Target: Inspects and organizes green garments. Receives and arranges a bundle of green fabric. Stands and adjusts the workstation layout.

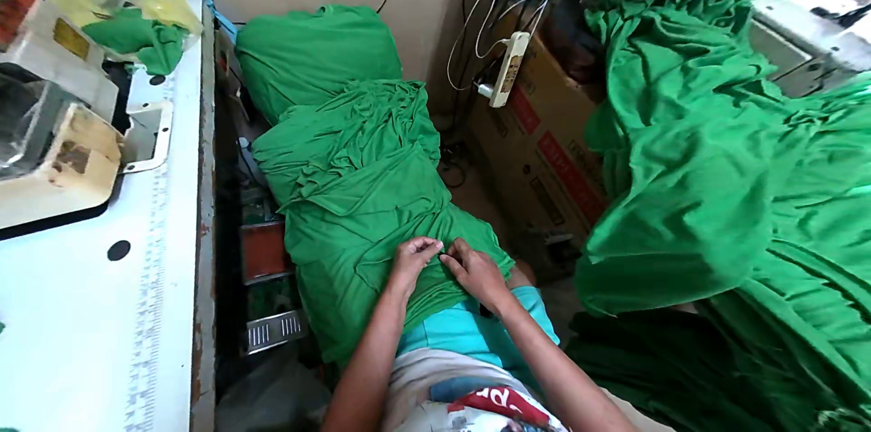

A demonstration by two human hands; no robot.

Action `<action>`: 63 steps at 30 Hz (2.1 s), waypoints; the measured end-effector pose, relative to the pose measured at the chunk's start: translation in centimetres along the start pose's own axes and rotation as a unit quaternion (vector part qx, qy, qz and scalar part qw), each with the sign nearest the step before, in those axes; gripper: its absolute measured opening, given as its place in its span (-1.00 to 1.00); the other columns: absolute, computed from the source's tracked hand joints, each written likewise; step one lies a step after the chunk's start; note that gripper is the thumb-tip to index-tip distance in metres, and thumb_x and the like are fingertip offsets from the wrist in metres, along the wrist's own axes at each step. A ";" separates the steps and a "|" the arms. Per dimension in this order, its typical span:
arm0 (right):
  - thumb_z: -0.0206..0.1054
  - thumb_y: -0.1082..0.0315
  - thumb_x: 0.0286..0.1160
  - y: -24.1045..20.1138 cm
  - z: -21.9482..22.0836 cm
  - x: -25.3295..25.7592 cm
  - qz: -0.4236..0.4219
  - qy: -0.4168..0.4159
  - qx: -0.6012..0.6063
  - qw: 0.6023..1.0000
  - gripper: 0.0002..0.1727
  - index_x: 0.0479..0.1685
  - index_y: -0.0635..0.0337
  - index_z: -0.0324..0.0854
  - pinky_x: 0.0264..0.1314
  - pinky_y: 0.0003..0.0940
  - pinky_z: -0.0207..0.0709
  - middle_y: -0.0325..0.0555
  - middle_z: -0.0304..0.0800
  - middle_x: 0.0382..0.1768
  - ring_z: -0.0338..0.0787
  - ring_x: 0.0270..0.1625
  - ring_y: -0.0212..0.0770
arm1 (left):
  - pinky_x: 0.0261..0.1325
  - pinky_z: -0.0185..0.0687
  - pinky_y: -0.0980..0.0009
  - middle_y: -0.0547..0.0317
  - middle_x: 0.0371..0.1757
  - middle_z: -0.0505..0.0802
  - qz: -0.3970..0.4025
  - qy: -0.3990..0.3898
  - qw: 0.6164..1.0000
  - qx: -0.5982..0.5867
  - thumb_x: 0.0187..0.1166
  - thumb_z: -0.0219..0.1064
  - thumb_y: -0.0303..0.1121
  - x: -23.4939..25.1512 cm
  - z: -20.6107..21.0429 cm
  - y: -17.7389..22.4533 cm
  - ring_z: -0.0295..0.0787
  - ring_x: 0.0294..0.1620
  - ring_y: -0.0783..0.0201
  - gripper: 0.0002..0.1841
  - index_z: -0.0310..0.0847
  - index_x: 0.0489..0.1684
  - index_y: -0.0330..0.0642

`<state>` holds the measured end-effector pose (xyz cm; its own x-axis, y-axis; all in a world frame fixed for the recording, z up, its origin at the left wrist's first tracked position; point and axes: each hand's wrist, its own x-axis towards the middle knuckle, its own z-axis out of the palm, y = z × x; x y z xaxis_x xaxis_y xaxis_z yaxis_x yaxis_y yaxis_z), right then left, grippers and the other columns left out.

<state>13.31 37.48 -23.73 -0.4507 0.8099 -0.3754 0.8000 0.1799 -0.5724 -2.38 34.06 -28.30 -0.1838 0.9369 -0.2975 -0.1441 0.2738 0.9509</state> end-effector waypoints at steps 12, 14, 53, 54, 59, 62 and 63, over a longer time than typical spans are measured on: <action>0.27 0.34 0.65 5.5 -1.4 -1.6 -0.039 0.270 0.485 0.831 -0.91 -0.14 0.16 0.51 -0.60 -0.62 0.30 -0.45 0.43 -0.61 0.36 -0.66 -0.56 | 0.38 0.57 -0.13 -0.40 0.30 0.70 0.054 0.255 0.912 0.316 0.63 0.36 -0.38 -3.5 -8.6 4.4 0.70 0.27 -0.24 -0.65 0.64 0.26 -0.45; 0.12 0.34 0.78 6.0 -1.9 -1.9 -0.014 0.285 0.492 0.822 -0.87 -0.16 0.15 0.47 -0.63 -0.64 0.27 -0.45 0.40 -0.66 0.34 -0.70 -0.56 | 0.30 0.63 -0.05 -0.38 0.32 0.67 0.030 0.238 0.913 0.328 0.66 0.36 -0.34 -3.7 -8.2 6.0 0.72 0.22 -0.18 -0.55 0.47 0.41 -0.45; 0.23 0.37 0.70 -0.1 -3.1 -1.8 -0.148 0.200 0.079 0.965 -0.70 0.21 0.37 0.70 0.18 0.10 0.70 0.21 0.83 0.07 0.84 0.07 0.07 | 0.28 0.71 0.03 -0.18 0.36 0.72 -0.021 0.158 0.945 0.286 0.64 0.36 -0.01 -13.9 -8.2 2.0 0.79 0.23 -0.02 -0.36 0.42 0.49 -0.35; 0.29 0.34 0.66 -1.3 -1.9 -1.3 -0.208 0.145 0.105 0.962 -0.73 0.09 0.34 0.76 0.13 -0.04 0.72 0.13 0.84 0.03 0.84 0.02 -0.05 | 0.38 0.63 -0.02 -0.20 0.43 0.68 -0.019 0.130 0.946 0.296 0.56 0.43 0.02 -14.1 -8.0 1.9 0.70 0.35 -0.07 -0.34 0.49 0.43 -0.35; 0.46 0.12 0.54 -6.6 2.4 0.0 -0.276 -0.165 -0.030 0.946 -0.62 0.14 0.21 0.79 0.39 0.03 0.60 0.05 0.78 0.24 0.78 0.27 -0.03 | 0.57 0.40 -0.06 -0.07 0.32 0.79 0.014 0.111 0.926 0.361 0.71 0.26 -0.28 -15.2 -7.4 0.9 0.61 0.46 -0.07 -0.73 0.80 0.00 -0.29; 0.32 0.21 0.63 -8.0 3.6 0.2 -0.279 -0.174 -0.054 0.943 -0.69 0.01 0.31 0.75 0.26 0.08 0.60 0.13 0.79 0.06 0.79 0.11 0.05 | 0.25 0.67 0.06 -0.12 -0.05 0.85 0.029 0.184 0.941 0.281 0.78 0.16 -0.31 -15.4 -7.3 0.9 0.81 0.06 0.04 -0.71 0.70 0.06 -0.37; 0.30 0.24 0.64 -8.2 3.8 0.2 -0.288 -0.152 -0.030 0.945 -0.71 -0.02 0.32 0.75 0.23 0.04 0.61 0.12 0.80 0.00 0.80 0.07 0.02 | 0.22 0.68 0.05 -0.14 -0.06 0.83 0.038 0.199 0.941 0.270 0.78 0.16 -0.30 -15.3 -7.3 0.9 0.81 0.03 0.02 -0.70 0.66 0.11 -0.38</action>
<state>5.16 34.06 -21.91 -0.9041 0.3712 -0.2118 0.4039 0.5801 -0.7074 -6.76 18.44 -23.52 -0.5387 0.8320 -0.1326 0.3805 0.3806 0.8428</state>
